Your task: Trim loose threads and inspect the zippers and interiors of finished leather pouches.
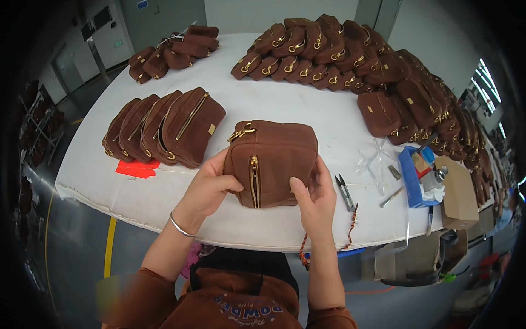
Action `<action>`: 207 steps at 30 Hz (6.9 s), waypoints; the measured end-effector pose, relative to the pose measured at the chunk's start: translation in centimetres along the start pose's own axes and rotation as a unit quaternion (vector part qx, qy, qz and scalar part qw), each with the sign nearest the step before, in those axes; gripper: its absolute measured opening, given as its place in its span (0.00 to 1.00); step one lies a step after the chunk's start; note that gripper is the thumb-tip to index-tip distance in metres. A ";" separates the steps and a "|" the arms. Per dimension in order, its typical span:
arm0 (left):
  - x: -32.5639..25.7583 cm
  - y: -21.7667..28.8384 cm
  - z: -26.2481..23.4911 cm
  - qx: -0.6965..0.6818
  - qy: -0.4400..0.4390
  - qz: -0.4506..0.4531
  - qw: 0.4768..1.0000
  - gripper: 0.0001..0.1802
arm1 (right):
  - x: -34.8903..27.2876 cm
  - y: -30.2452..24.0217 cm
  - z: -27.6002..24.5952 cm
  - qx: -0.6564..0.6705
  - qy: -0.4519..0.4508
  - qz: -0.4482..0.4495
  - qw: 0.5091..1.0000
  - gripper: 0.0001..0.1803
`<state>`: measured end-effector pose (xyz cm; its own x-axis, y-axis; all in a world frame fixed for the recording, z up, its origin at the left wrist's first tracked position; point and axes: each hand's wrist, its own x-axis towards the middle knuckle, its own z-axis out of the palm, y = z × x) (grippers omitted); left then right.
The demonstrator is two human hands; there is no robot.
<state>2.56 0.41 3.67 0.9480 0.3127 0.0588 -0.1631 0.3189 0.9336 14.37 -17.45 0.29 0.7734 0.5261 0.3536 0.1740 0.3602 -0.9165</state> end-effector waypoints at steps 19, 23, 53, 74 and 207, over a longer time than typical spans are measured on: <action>1.1 -0.3 -1.1 -0.350 -0.001 0.053 0.935 0.36 | -2.1 2.2 0.0 0.002 -0.035 0.082 0.996 0.31; 1.3 -1.7 -1.9 -0.403 0.022 0.007 0.915 0.30 | -2.0 0.4 0.5 0.114 0.017 0.148 0.982 0.31; -3.9 -7.6 3.6 0.003 -0.006 -0.001 1.000 0.22 | 1.5 0.8 -1.3 0.039 0.079 0.128 0.988 0.27; -4.2 -9.1 5.5 0.612 -0.054 0.195 0.765 0.24 | -2.4 1.2 2.6 0.037 0.000 0.172 0.984 0.18; 4.0 -3.8 -7.3 0.267 -0.073 -0.011 0.961 0.16 | 2.1 1.7 5.1 -0.148 -0.082 -0.012 0.985 0.08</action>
<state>5.02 6.94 -2.23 0.9841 0.1705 0.0490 -0.0155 -0.1925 0.9812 13.22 -11.79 0.45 0.6617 0.6466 0.3795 0.3806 0.1464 -0.9131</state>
